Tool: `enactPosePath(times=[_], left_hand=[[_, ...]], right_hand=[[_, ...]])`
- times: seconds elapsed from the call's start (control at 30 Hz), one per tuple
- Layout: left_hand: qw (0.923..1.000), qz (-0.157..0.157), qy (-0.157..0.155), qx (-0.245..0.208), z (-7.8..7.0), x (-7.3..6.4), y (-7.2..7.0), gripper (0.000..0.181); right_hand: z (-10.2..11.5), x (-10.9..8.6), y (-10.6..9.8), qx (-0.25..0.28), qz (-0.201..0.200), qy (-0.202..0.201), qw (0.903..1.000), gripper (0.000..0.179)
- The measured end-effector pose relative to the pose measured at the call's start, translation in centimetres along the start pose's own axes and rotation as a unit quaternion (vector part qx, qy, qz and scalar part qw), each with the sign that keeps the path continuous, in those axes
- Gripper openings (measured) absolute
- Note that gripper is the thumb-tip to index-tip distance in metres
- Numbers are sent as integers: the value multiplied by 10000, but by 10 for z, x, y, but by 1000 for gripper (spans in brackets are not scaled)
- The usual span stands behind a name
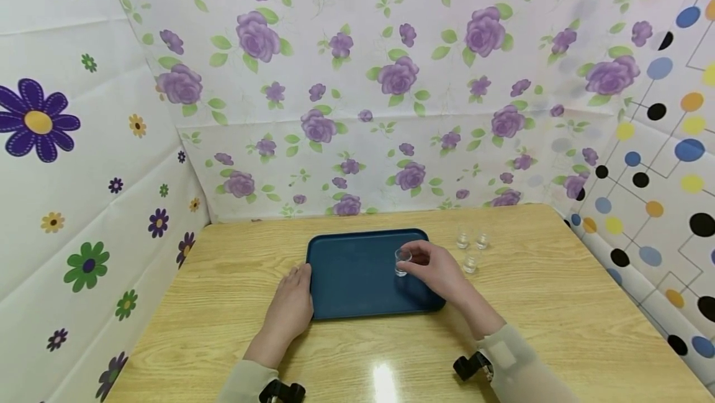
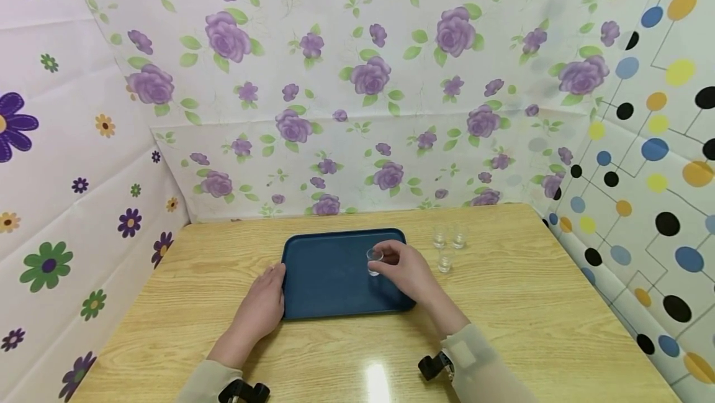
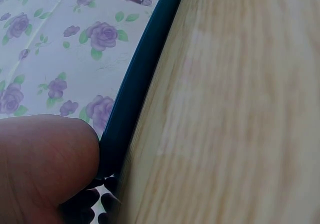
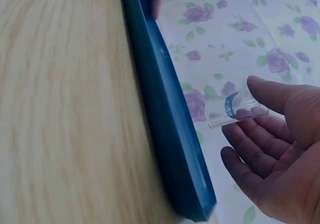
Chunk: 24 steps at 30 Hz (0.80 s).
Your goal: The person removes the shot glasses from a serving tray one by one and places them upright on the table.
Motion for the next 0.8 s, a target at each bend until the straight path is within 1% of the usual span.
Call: enactPosePath(times=[0.23,0.37,0.5,0.8], left_hand=[[10000,-17,52,8,0,-1,0,53],[10000,-44,74,16,1,0,1,53],[10000,-48,76,5,1,1,1,53],[10000,48,14,-48,2,0,1,52]], right_hand=[[-3,-8,-16,135,34,64,9999,31],[-4,-13,-26,117,12,54,9999,31],[-6,-19,-39,-34,-81,51,9999,34],[-13,-32,-72,-355,-330,76,9988,45]])
Point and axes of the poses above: each hand's wrist, its own x-axis towards the middle knuckle, its own y-axis out of the palm, z = x × y, the point moved 6 cm from there along x, towards the middle knuckle, and after that the axes turned 1 degree about y, right-handed, at the moved point
